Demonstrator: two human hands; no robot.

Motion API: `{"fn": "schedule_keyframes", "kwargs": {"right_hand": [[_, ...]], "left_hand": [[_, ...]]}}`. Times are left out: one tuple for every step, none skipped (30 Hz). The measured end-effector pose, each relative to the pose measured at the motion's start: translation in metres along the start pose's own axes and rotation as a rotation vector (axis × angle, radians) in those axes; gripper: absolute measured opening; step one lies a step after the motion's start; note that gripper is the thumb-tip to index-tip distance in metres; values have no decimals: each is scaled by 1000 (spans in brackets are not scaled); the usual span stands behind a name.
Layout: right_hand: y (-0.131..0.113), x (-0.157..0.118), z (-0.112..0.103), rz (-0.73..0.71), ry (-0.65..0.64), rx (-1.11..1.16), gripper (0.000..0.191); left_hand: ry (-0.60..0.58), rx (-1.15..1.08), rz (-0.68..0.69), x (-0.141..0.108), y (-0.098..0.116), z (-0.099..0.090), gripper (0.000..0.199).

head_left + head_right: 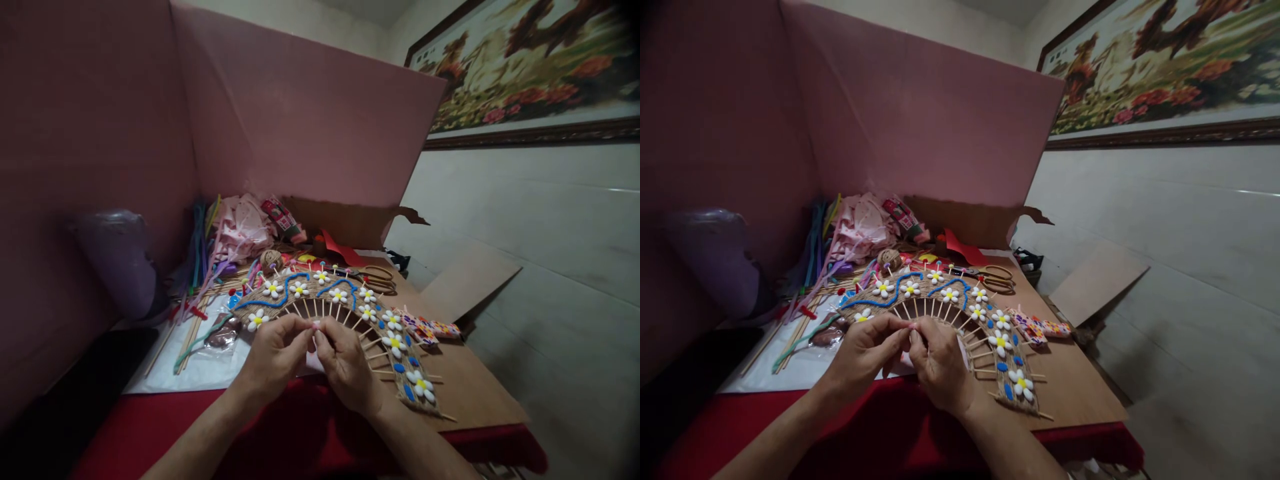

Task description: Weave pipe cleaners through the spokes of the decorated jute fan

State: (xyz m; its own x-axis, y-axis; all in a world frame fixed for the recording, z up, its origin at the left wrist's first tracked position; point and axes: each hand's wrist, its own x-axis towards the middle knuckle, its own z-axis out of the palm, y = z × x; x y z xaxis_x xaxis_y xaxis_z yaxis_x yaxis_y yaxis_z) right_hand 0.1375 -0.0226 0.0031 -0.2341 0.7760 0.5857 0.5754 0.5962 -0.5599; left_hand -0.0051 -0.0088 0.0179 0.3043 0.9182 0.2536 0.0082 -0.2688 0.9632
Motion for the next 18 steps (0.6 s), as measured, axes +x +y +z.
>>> {"fn": "schedule_keyframes", "kwargs": {"right_hand": [[0, -1, 1, 0, 8, -10, 19], [-1, -2, 2, 3, 19, -18, 19], [-1, -3, 2, 4, 30, -25, 18], [-1, -3, 3, 0, 40, -28, 18], [-2, -4, 3, -7, 44, -25, 18], [-2, -4, 4, -13, 42, -17, 18], [-3, -4, 4, -18, 37, -7, 18], [-3, -4, 5, -20, 31, 0, 19], [-3, -5, 5, -22, 29, -1, 19], [-3, -5, 6, -23, 33, -10, 19], [-3, -6, 7, -29, 41, -27, 19], [-3, -7, 8, -37, 54, -47, 18], [-2, -8, 10, -49, 70, -68, 18], [-2, -10, 11, -61, 85, -87, 17], [-1, -11, 12, -71, 96, -106, 17], [-1, -12, 13, -76, 101, -124, 17], [0, -12, 14, -78, 108, -142, 17], [0, -13, 14, -81, 116, -156, 17]], "left_hand": [[4, 29, 22, -1, -1, 0, 20], [8, 62, 52, -2, -2, 1, 19], [12, 97, 84, -3, -4, 1, 17], [17, 131, 113, -3, -5, 2, 16], [23, 164, 138, -4, -6, 2, 16], [27, 197, 160, -5, -7, 3, 15], [36, 225, 180, -6, -7, 4, 15], [46, 252, 196, -8, -7, 5, 15], [56, 277, 209, -9, -6, 6, 15], [69, 292, 220, -10, -6, 7, 14], [82, 304, 231, -11, -6, 8, 13], [95, 314, 241, -11, -5, 9, 12], [110, 326, 253, -12, -5, 10, 12], [124, 340, 266, -12, -5, 10, 12], [137, 354, 282, -13, -6, 11, 12], [148, 366, 296, -13, -6, 11, 12], [156, 372, 307, -13, -6, 11, 12], [160, 372, 316, -13, -7, 11, 13]]}}
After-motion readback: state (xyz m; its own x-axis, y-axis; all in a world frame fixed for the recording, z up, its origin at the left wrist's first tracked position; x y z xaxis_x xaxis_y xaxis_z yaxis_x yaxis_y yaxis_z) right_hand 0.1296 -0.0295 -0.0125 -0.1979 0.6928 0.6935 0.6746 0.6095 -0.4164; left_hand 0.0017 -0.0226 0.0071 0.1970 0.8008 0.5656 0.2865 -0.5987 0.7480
